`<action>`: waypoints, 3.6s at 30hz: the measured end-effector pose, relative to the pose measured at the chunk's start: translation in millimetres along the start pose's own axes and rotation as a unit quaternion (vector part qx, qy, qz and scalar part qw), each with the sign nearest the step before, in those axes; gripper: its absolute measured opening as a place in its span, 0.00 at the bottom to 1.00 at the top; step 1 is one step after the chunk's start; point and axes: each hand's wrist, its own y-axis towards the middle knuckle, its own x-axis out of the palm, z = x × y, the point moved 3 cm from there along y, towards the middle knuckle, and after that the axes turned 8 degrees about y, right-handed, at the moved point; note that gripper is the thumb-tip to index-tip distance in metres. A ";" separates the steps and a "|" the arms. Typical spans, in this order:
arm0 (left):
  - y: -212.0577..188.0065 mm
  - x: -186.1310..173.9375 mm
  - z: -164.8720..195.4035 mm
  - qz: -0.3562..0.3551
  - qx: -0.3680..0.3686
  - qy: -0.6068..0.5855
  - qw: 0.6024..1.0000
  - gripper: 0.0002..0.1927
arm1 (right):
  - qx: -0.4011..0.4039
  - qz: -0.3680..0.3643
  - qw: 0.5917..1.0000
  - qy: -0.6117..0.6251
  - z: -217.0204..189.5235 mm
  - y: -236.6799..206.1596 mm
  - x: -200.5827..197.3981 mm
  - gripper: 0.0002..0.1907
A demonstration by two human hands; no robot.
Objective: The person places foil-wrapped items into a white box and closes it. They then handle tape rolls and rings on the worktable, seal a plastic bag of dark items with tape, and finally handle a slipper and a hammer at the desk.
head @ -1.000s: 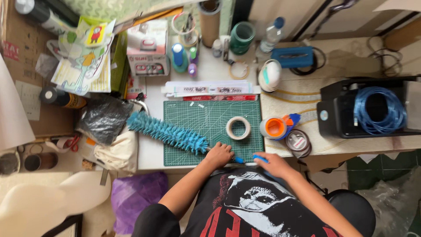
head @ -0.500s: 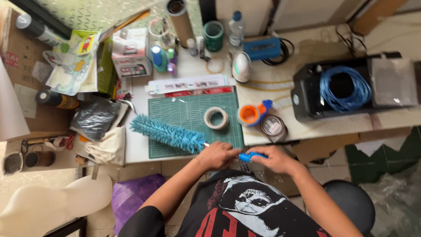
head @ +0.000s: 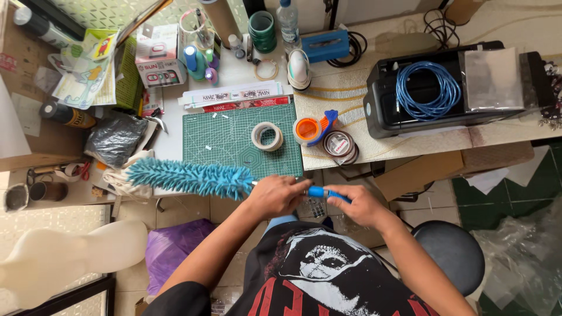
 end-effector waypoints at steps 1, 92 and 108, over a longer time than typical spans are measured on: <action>-1.0 2.4 2.4 -0.028 0.002 0.005 1.000 0.21 | -0.006 -0.007 1.000 -0.026 -3.3 -2.2 2.2 0.19; -187.4 -87.0 -594.7 0.004 -0.446 0.207 0.871 0.10 | 0.208 0.262 0.919 -0.209 101.4 130.3 78.1 0.10; -202.4 -73.7 -635.6 -0.134 -0.500 0.127 0.846 0.15 | 0.247 0.323 0.912 -0.048 136.6 79.8 112.3 0.09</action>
